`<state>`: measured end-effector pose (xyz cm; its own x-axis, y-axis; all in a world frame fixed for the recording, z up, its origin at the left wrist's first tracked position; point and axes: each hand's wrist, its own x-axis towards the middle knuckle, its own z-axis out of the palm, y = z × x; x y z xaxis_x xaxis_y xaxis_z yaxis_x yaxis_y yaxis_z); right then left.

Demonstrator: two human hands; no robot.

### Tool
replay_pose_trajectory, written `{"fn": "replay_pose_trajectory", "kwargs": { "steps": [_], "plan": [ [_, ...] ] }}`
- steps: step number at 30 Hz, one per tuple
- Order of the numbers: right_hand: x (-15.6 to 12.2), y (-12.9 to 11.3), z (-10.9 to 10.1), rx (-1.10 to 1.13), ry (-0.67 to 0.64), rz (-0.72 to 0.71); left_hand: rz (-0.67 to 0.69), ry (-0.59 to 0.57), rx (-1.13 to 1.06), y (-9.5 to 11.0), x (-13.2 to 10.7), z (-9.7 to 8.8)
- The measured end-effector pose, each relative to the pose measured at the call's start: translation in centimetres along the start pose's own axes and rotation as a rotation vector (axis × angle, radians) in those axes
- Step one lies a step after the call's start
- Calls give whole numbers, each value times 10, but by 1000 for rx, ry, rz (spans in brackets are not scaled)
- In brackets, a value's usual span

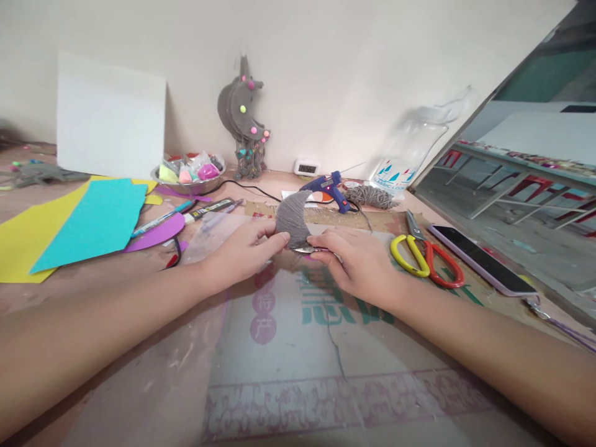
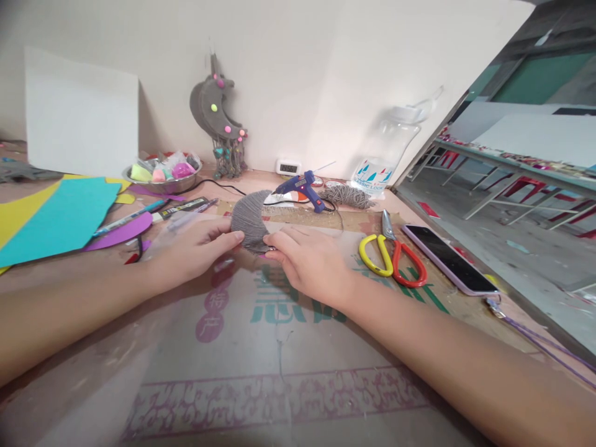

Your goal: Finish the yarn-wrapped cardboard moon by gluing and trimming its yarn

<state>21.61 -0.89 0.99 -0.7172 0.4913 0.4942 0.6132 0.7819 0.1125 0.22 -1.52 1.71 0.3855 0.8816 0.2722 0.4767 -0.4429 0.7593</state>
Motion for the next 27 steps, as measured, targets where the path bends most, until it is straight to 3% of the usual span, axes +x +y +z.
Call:
{"fn": "replay_pose_trajectory", "kwargs": {
  "steps": [3,9,15,27],
  "plan": [
    [-1,1,0,-2,6,-7,-11,-10,-22,1,0,0],
    [-3,4,-1,60,140,36,-99,29,-167,-4,0,2],
    [-3,5,-2,-40,111,-19,-124,20,-238,-4,-1,1],
    [-3,4,-1,-88,66,-37,-113,29,-165,-1,-1,0]
  ]
}}
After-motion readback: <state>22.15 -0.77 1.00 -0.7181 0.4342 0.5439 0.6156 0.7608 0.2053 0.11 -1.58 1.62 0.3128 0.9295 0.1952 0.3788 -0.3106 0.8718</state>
